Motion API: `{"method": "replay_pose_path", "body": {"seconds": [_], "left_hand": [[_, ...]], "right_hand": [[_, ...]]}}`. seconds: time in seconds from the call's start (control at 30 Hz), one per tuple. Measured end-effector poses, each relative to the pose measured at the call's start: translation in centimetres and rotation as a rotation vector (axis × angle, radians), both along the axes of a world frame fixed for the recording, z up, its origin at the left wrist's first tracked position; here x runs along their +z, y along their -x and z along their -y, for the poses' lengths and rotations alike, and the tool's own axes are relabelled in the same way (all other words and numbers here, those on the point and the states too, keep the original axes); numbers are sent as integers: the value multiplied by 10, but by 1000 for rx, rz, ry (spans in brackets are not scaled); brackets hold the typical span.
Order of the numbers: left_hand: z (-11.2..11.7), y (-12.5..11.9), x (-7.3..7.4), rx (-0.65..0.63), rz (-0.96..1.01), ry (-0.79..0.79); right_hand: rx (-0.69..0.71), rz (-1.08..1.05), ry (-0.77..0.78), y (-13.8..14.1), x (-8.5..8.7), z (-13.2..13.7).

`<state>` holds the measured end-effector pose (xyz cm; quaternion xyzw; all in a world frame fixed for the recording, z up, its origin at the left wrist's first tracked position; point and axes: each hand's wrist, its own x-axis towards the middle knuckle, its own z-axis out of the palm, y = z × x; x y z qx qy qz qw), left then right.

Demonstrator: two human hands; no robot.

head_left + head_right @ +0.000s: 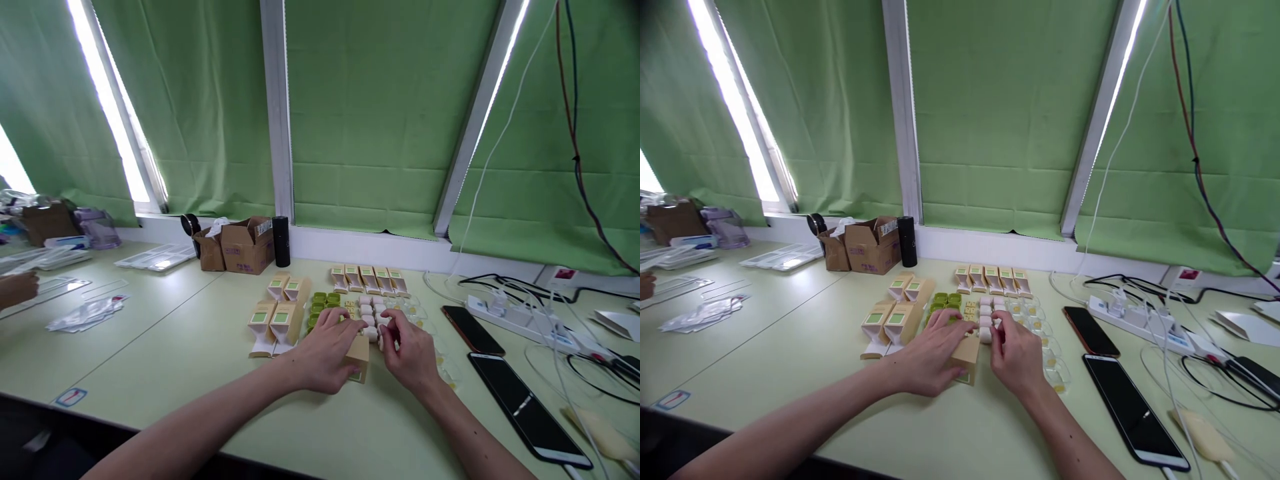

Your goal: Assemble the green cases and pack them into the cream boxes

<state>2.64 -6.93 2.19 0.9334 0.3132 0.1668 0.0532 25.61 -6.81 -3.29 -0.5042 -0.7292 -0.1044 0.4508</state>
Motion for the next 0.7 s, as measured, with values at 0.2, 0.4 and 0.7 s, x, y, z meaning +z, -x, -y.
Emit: {"method": "replay_pose_path", "body": {"seconds": [0.2, 0.4, 0.7], "left_hand": [[-9, -9, 17, -85, -113, -13], [-42, 2, 48, -11, -17, 5], [-171, 29, 88, 415, -164, -107]], "right_hand": [[9, 8, -16, 0, 0, 1], [8, -10, -33, 0, 0, 1], [29, 10, -49, 5, -1, 2]]}}
